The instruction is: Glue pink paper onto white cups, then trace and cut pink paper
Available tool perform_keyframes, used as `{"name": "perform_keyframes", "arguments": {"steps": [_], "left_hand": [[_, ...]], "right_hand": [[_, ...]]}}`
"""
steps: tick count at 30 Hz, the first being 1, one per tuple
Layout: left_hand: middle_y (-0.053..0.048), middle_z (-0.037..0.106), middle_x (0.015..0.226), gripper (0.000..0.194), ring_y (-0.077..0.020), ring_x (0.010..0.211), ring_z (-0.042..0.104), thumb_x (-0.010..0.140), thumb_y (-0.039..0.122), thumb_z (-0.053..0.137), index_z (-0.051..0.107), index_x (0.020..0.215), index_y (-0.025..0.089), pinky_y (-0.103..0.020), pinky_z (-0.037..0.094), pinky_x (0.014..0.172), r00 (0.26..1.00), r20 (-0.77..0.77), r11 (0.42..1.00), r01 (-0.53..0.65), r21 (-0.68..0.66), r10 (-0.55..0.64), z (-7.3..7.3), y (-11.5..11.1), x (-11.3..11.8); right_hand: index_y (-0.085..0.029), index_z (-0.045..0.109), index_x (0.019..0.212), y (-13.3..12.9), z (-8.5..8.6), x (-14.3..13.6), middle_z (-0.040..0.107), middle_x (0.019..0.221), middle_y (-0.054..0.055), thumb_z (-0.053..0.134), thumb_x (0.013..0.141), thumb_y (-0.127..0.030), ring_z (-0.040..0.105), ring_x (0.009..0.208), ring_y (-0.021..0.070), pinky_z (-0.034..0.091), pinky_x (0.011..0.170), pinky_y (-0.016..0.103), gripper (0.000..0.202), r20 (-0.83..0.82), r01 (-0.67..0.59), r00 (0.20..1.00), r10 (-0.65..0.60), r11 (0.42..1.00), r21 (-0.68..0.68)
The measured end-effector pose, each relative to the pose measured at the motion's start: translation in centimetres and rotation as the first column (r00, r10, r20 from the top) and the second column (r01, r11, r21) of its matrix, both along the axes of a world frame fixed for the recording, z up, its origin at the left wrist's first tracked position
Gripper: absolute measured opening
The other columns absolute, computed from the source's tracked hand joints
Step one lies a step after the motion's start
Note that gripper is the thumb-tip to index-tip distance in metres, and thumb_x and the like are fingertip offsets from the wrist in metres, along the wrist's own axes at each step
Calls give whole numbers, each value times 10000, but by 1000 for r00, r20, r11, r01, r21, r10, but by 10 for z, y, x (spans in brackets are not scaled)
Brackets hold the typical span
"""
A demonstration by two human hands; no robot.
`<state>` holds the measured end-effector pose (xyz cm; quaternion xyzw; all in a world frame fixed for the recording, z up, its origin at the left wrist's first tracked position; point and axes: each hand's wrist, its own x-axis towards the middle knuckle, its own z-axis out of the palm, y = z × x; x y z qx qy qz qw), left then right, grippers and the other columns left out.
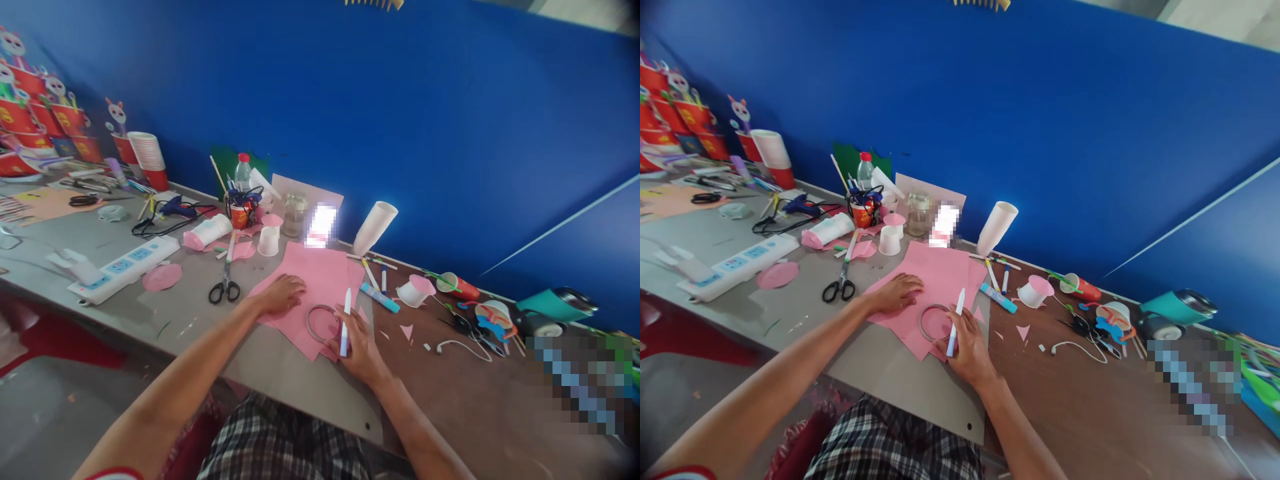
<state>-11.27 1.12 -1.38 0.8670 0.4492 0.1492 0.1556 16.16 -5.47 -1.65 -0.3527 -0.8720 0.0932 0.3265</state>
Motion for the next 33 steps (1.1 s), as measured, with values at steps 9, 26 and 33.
{"name": "perform_keyframes", "arguments": {"steps": [9, 26, 33], "left_hand": [[-107, 594, 1360, 321, -252, 1296, 501, 870, 240, 589, 624, 1184, 186, -458, 302, 1148, 1000, -12, 999, -27, 18, 27, -5, -1, 2], [-79, 598, 1354, 327, -221, 1302, 489, 903, 270, 568, 615, 1221, 210, -406, 307, 1138, 999, -45, 999, -21, 42, 23, -4, -3, 2], [-71, 590, 1372, 328, -209, 1307, 487, 892, 266, 574, 613, 1216, 231, -414, 284, 1153, 998, -60, 999, -28, -28, 27, 6, -3, 2]], "right_hand": [[-194, 521, 1273, 9, -1, -23, 579, 1364, 185, 669, 833, -424, 524, 1284, 347, 474, 1025, 556, 518, 91, -7, 996, 11, 999, -42], [-211, 498, 1274, 11, -4, -26, 591, 1320, 169, 691, 843, -350, 533, 1270, 322, 477, 1044, 508, 493, 17, -72, 997, 76, 980, -184], [-210, 515, 1243, 14, -6, -27, 601, 1299, 168, 708, 826, -373, 549, 1250, 328, 494, 1019, 511, 488, 11, -49, 999, 52, 980, -190]]}}
